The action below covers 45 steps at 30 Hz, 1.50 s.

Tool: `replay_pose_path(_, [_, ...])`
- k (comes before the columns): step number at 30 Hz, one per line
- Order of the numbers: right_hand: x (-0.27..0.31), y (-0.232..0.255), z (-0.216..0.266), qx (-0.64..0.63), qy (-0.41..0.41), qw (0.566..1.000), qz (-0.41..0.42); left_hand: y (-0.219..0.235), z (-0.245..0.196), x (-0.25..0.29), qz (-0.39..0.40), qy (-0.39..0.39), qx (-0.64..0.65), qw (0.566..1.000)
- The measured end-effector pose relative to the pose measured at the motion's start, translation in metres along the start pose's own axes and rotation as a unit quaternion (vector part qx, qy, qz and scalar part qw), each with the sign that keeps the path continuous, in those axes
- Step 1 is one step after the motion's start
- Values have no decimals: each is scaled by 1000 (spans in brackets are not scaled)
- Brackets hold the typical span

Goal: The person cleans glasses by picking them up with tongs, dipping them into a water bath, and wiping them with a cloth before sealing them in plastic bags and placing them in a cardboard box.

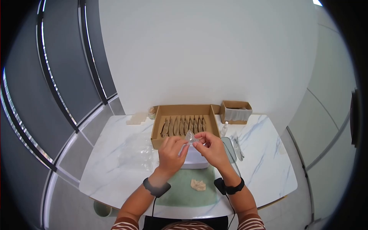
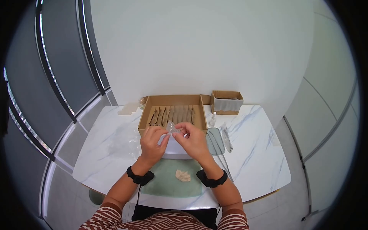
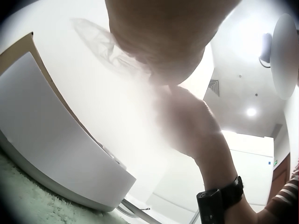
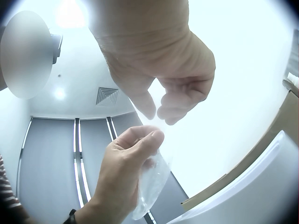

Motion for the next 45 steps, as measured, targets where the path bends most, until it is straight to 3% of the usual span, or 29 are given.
replay_pose_path(5, [-5,10,-14,-47,-48,998,-4,-13,1,-9,21,-16,14,1000])
replay_pose_path(10, [-6,20,-8,-80,-52,995,-36,-25,-11,-26,103,23,23,994])
replay_pose_path(16, [-2,7,-1,-60,-53,997,19,-26,-11,-20,99,-15,-15,995])
replay_pose_path(18, [-1,4,7,-22,2,999,34,-23,-6,-19,101,-21,-15,995])
replay_pose_path(22, [0,1,2,-27,-14,999,42,-21,-8,-18,94,-35,3,995])
replay_pose_path(28, [3,-5,-1,-32,-24,997,62,-25,-10,-13,93,-33,12,995])
replay_pose_path(36, [5,-10,17,-22,30,996,76,-26,-10,-10,101,-26,34,994])
replay_pose_path(43, [5,-8,9,-4,-3,997,83,-24,-4,-11,79,-4,33,996])
replay_pose_path(45, [4,-7,11,-24,49,996,74,-26,-6,-9,82,-6,26,996])
Point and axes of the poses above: each hand's wrist, its own x-axis away from the middle knuckle, its own y-axis out of the back of the hand, z = x × y, the point moved 9 cm from there along -x, towards the middle knuckle, and after that the axes turned 9 degrees about -x, right-handed, at the moved point
